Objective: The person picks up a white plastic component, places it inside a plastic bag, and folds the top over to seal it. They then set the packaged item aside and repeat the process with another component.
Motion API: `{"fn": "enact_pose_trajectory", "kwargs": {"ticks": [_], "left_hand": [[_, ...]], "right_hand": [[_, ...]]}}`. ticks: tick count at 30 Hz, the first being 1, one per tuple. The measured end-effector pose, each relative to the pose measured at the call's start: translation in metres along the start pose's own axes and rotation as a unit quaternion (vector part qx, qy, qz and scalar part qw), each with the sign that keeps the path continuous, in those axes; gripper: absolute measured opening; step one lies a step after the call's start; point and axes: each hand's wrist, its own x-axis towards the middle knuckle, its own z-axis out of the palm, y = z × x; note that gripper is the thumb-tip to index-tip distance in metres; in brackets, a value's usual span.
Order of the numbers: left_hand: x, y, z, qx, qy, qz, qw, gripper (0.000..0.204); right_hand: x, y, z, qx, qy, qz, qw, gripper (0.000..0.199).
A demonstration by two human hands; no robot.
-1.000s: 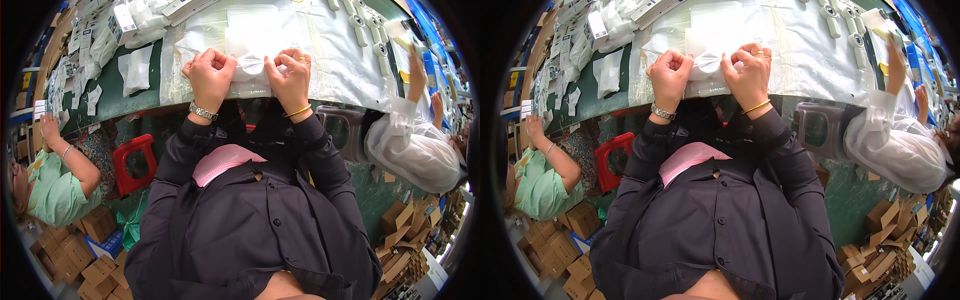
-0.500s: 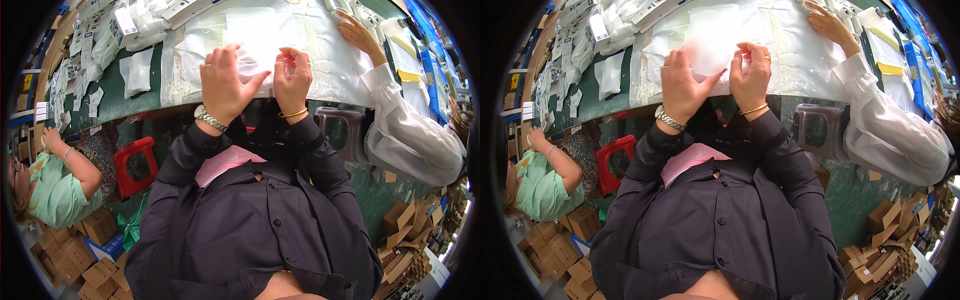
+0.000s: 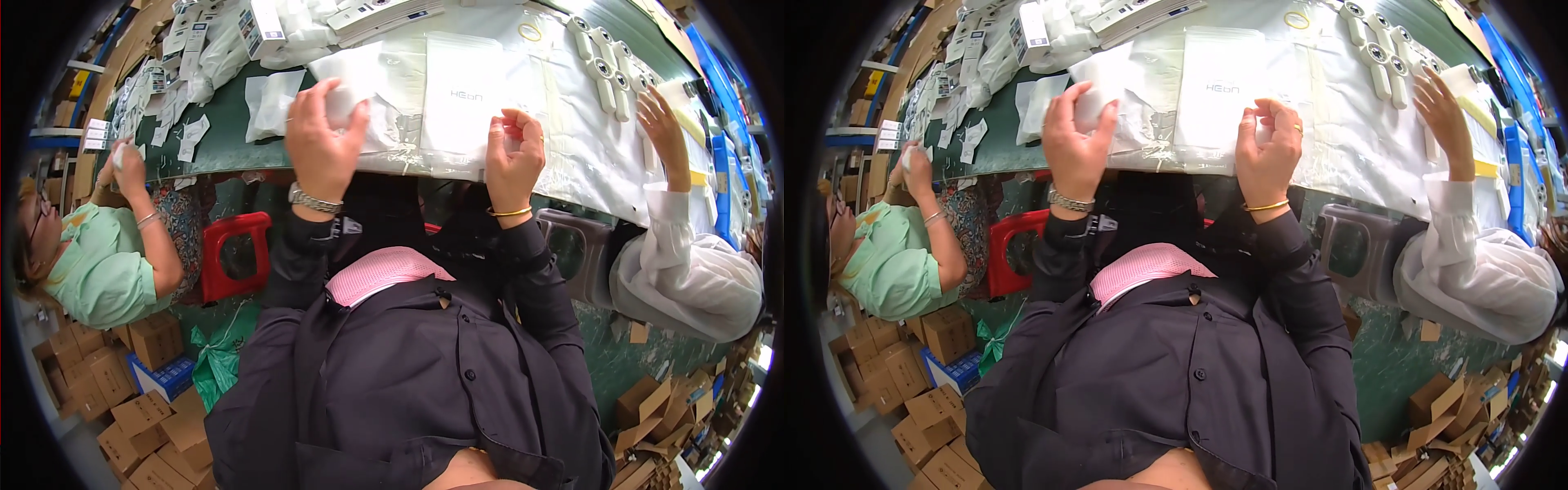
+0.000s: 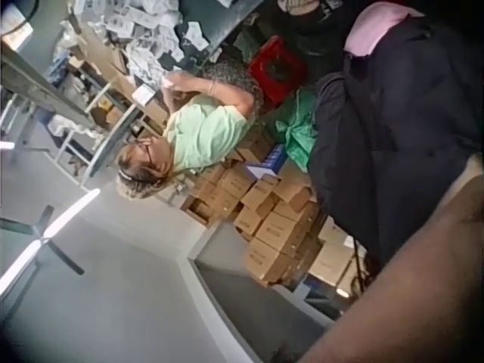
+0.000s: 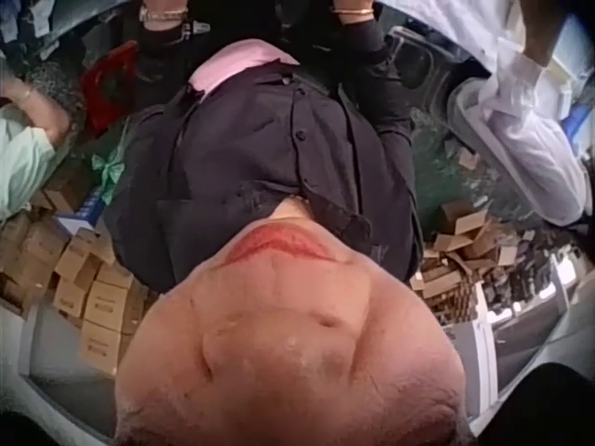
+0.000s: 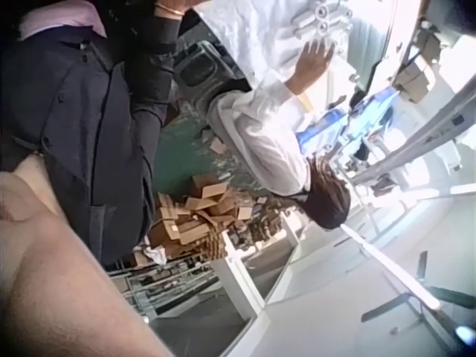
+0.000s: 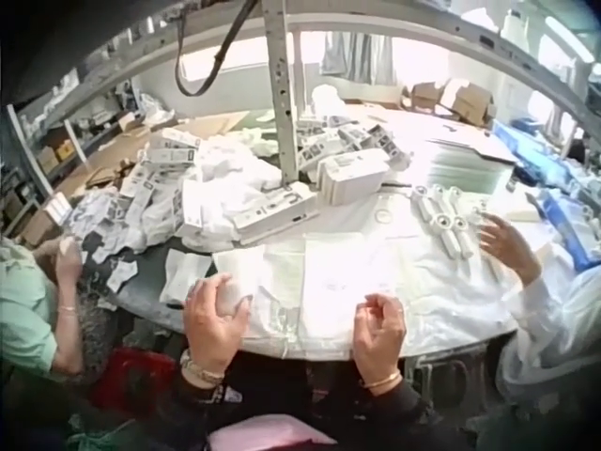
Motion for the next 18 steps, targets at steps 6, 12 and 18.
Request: {"fn": "enact_pose_trajectory", "kwargs": {"ticks": [6, 12, 18], "left_hand": [[-0.006, -0.055, -0.030, 0.290, 0.024, 0.120, 0.949, 0.047], [0.007, -0.116, -0.038, 0.272, 0.001, 0.077, 0.959, 0.045], [0.010, -0.121, -0.037, 0.315, 0.092, 0.072, 0.942, 0.043]], "right_hand": [[0.002, -0.001, -0.002, -0.008, -0.006, 0.007, 1.000, 0.018], [0.000, 0.006, 0.002, -0.017, 0.002, -0.018, 1.000, 0.015], [0.018, 0.008, -0.020, 0.080, -0.018, 0.063, 0.995, 0.017]]}}
